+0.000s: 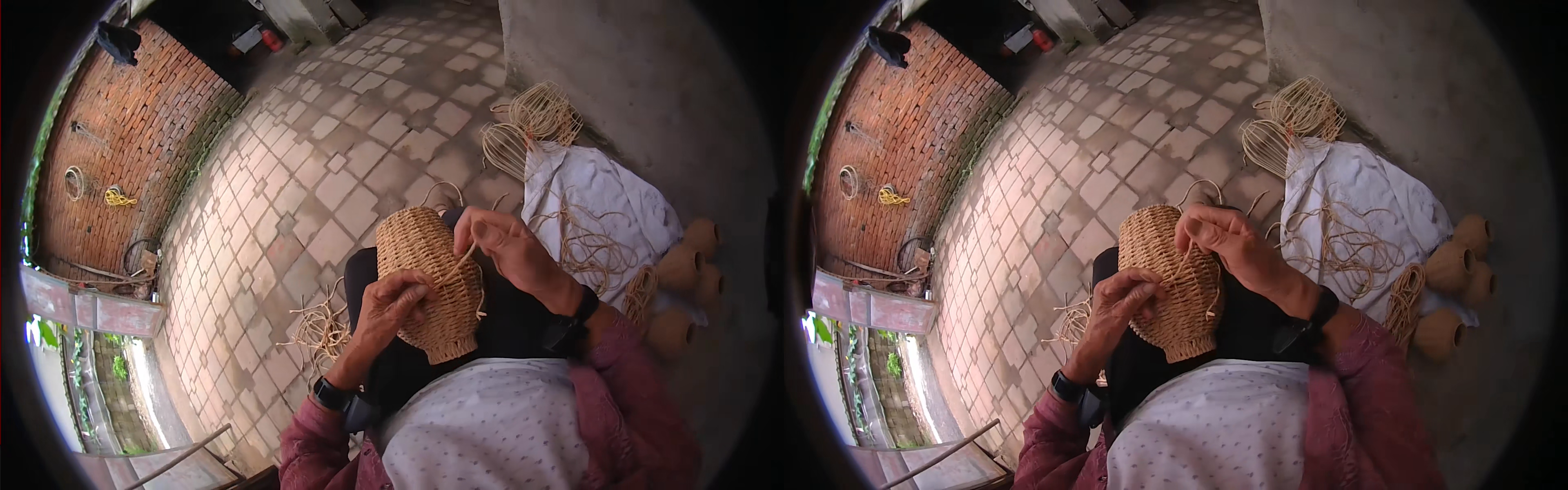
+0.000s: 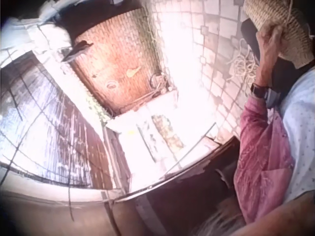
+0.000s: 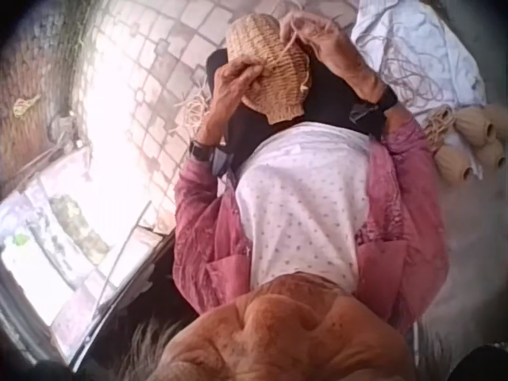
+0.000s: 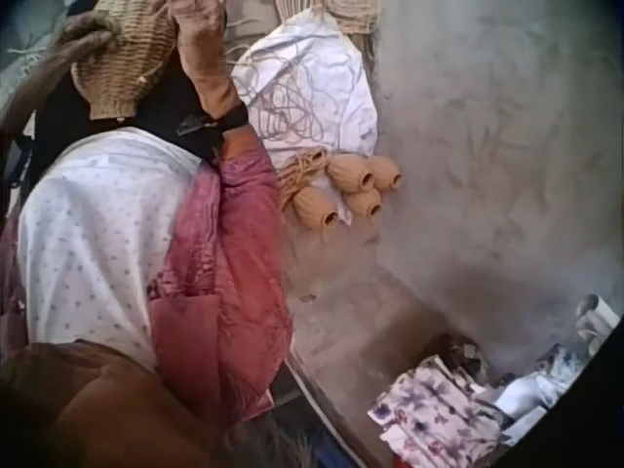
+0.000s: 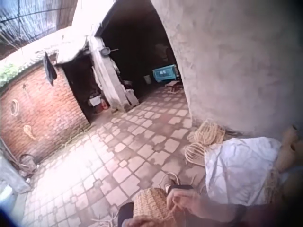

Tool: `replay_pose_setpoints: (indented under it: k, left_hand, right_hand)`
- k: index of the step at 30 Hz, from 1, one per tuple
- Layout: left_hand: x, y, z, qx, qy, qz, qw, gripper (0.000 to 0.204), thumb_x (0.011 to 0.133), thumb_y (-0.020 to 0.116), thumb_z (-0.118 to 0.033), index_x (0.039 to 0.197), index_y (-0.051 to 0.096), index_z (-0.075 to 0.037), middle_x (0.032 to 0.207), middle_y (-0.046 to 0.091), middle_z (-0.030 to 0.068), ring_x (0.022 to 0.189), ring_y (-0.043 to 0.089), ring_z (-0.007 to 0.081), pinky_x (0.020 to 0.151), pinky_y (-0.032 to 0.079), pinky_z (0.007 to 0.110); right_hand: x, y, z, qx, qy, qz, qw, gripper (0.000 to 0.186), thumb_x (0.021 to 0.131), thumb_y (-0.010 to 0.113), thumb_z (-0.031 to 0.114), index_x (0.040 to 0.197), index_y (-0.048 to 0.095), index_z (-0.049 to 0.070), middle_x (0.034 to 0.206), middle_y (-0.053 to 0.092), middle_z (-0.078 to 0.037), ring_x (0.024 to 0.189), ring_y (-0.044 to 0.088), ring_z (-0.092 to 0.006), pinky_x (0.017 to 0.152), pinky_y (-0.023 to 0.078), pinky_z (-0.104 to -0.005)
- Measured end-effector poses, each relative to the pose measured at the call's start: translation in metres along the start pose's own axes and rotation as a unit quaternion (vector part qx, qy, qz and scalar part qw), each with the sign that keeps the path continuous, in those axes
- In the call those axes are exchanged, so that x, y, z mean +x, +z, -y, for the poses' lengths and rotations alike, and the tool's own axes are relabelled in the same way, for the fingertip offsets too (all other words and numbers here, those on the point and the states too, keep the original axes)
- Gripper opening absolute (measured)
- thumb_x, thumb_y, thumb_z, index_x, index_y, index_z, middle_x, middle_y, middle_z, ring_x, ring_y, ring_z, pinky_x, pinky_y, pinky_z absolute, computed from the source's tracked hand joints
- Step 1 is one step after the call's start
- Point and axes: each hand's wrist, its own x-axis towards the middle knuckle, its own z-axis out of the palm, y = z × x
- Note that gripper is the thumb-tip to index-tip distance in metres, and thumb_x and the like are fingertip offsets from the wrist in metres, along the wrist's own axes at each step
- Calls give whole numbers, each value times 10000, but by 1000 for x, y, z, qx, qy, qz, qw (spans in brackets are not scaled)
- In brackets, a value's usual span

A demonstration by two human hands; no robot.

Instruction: Manually weaving a small bulbous basket using natural fibers and trimming with scissors.

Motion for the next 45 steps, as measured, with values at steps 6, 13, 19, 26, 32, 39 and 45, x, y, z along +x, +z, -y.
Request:
replay_pose_setpoints:
  k: [6, 13, 19, 26, 32, 39, 45]
  left_hand:
    - [6, 11, 8, 104, 87, -21, 991, 217, 986, 640, -154, 1132, 605, 3, 846, 696, 78, 742, 658, 109, 652, 535, 243]
    - [3, 17, -16, 128, 30, -9, 991, 220, 983, 612, -174, 1040, 681, 27, 865, 697, 61, 804, 655, 114, 746, 542, 273]
    - [7, 5, -13, 81, -8, 22, 996, 150, 940, 652, -124, 958, 688, 20, 857, 697, 44, 795, 641, 101, 746, 523, 251]
    - [8, 12, -18, 54, -19, 24, 998, 60, 851, 685, -11, 910, 678, 2, 855, 693, 29, 799, 618, 90, 752, 489, 241]
    - [4, 26, -16, 164, 61, -51, 983, 128, 816, 704, 4, 857, 597, -52, 789, 638, -3, 756, 585, 89, 688, 480, 282]
    - [6, 38, -15, 565, 288, -160, 756, 202, 728, 743, -70, 872, 601, -75, 768, 618, 93, 707, 606, 303, 610, 481, 403]
    - [4, 30, -7, 596, 319, -135, 724, 184, 740, 712, -102, 899, 620, -99, 793, 572, 62, 711, 613, 251, 593, 494, 384]
  right_hand:
    - [27, 52, 22, -341, -189, 283, 876, 357, 976, 634, 313, 789, 571, 16, 812, 471, -65, 819, 488, -188, 736, 391, -335]
    - [84, 28, -12, -600, -278, 121, 740, 287, 931, 671, 310, 856, 646, 33, 851, 541, -93, 857, 551, -230, 761, 418, -350]
    - [2, 5, 13, -506, -175, 103, 838, 160, 866, 707, 167, 939, 669, 30, 908, 599, -88, 825, 605, -263, 697, 472, -363]
    - [-12, -4, -26, -471, -139, 127, 862, 161, 791, 679, 95, 935, 661, 26, 924, 614, -123, 878, 635, -326, 771, 506, -401]
    - [-9, -6, -36, -470, -150, 116, 862, 188, 767, 690, 119, 921, 651, 18, 897, 613, -131, 860, 640, -335, 762, 509, -415]
    - [-5, -10, -62, -486, -194, 59, 850, 216, 771, 696, 185, 913, 661, 26, 814, 665, -128, 802, 670, -321, 739, 527, -411]
    - [1, -3, -40, -379, -26, 69, 922, 190, 787, 653, 107, 961, 699, 45, 856, 694, -155, 819, 687, -304, 758, 531, -379]
